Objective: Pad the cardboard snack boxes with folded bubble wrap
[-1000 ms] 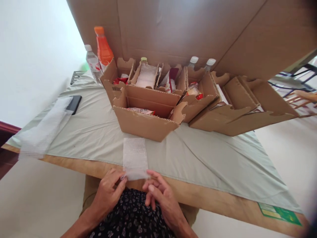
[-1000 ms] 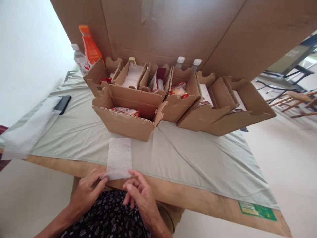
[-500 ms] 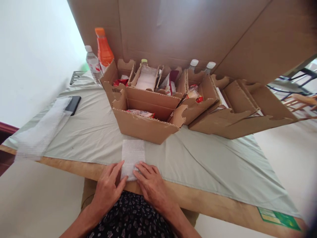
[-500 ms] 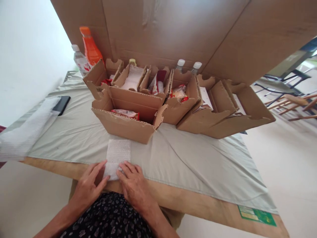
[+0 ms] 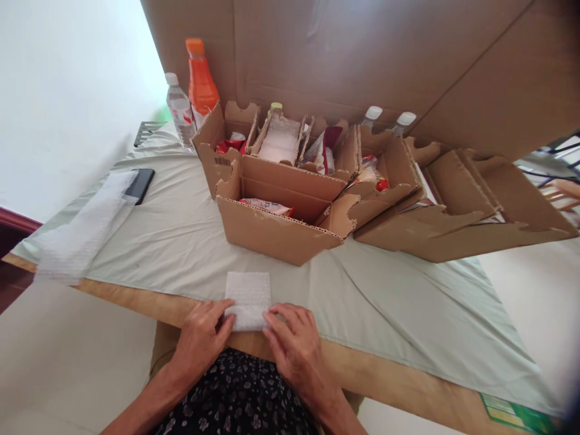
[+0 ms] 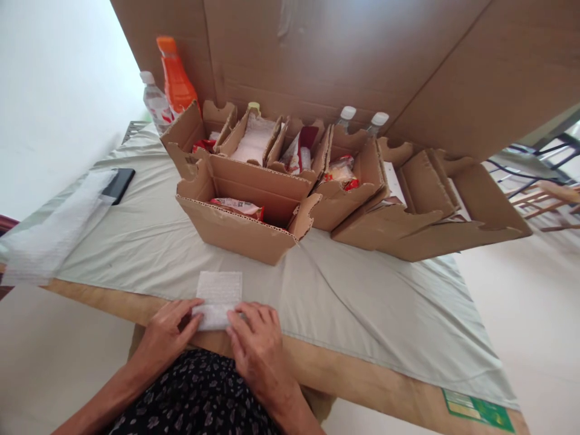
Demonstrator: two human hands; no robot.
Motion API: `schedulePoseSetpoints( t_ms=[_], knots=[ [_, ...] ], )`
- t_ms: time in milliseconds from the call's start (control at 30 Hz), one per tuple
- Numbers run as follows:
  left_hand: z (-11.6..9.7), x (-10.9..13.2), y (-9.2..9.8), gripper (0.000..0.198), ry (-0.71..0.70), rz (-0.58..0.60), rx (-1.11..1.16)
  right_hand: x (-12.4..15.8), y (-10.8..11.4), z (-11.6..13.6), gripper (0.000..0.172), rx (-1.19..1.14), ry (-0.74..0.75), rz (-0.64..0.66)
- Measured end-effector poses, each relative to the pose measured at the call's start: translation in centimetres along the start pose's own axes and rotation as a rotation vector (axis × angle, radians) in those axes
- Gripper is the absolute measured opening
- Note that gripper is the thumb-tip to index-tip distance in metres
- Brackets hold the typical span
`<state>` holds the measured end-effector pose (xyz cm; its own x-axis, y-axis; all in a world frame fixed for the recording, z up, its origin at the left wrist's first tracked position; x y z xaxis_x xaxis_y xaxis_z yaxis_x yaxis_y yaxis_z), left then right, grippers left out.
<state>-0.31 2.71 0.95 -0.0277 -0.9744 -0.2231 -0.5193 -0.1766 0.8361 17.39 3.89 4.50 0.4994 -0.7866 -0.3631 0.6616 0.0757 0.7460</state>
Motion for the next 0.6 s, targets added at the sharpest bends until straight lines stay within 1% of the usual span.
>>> schedulePoseSetpoints(
  t_ms=[100, 133, 167, 233, 300, 333, 367, 433, 467, 500, 533, 567, 600],
  knots=[
    [0.3, -0.3, -0.3, 0.028, 0.054, 0.015, 0.012, -0.1, -1.9, 0.5, 0.027, -0.010, 0.056, 0.182],
    [0.6, -0.1, -0.2, 0.030, 0.097, 0.017, 0.049, -0.3, -2.4, 0.4, 0.027, -0.023, 0.063, 0.208],
    [1.1, 0.2, 0.0, 0.033, 0.158, 0.015, 0.105, -0.4, -2.7, 0.2, 0.026, -0.044, 0.056, 0.200],
    [2.5, 1.3, 0.5, 0.042, 0.334, 0.002, 0.276, -0.8, -2.6, -0.7, 0.023, -0.128, -0.010, 0.109],
    [3.7, 2.7, 0.3, 0.052, 0.534, 0.007, 0.514, -1.0, -2.2, -1.8, 0.022, -0.265, -0.160, 0.014],
    [3.9, 3.3, -0.1, 0.056, 0.613, 0.028, 0.646, -0.8, -2.3, -2.3, 0.022, -0.348, -0.254, 0.003],
    [3.8, 3.7, -0.7, 0.060, 0.666, 0.064, 0.778, -0.6, -2.7, -2.4, 0.021, -0.438, -0.342, 0.030],
    [2.7, 3.8, -2.0, 0.061, 0.708, 0.154, 1.009, 0.0, -3.6, -2.0, 0.019, -0.578, -0.457, 0.137],
    [2.2, 3.7, -2.5, 0.058, 0.710, 0.187, 1.088, 0.2, -3.7, -1.7, 0.018, -0.601, -0.470, 0.176],
    [1.7, 3.5, -2.8, 0.052, 0.710, 0.205, 1.133, 0.3, -3.5, -1.4, 0.017, -0.588, -0.459, 0.186],
    [1.4, 3.2, -3.0, 0.046, 0.701, 0.221, 1.144, 0.4, -2.8, -1.4, 0.015, -0.548, -0.440, 0.163],
    [1.1, 2.8, -3.0, 0.042, 0.675, 0.233, 1.123, 0.5, -2.0, -1.6, 0.019, -0.498, -0.426, 0.117],
    [0.9, 2.3, -2.8, 0.037, 0.629, 0.242, 1.073, 0.6, -1.1, -2.0, 0.028, -0.458, -0.420, 0.074]
  ],
)
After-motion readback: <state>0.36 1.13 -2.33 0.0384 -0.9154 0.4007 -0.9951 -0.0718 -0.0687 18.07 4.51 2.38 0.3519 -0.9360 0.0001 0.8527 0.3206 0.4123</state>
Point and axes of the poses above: each hand's wrist, its own x-axis away from the middle knuckle, its own y-axis out of the back of the hand, z = x × y, the point moved 8 cm from there along -x, towards the middle knuckle, and after that the axes turned 5 degrees about -x, right-handed, at the moved point
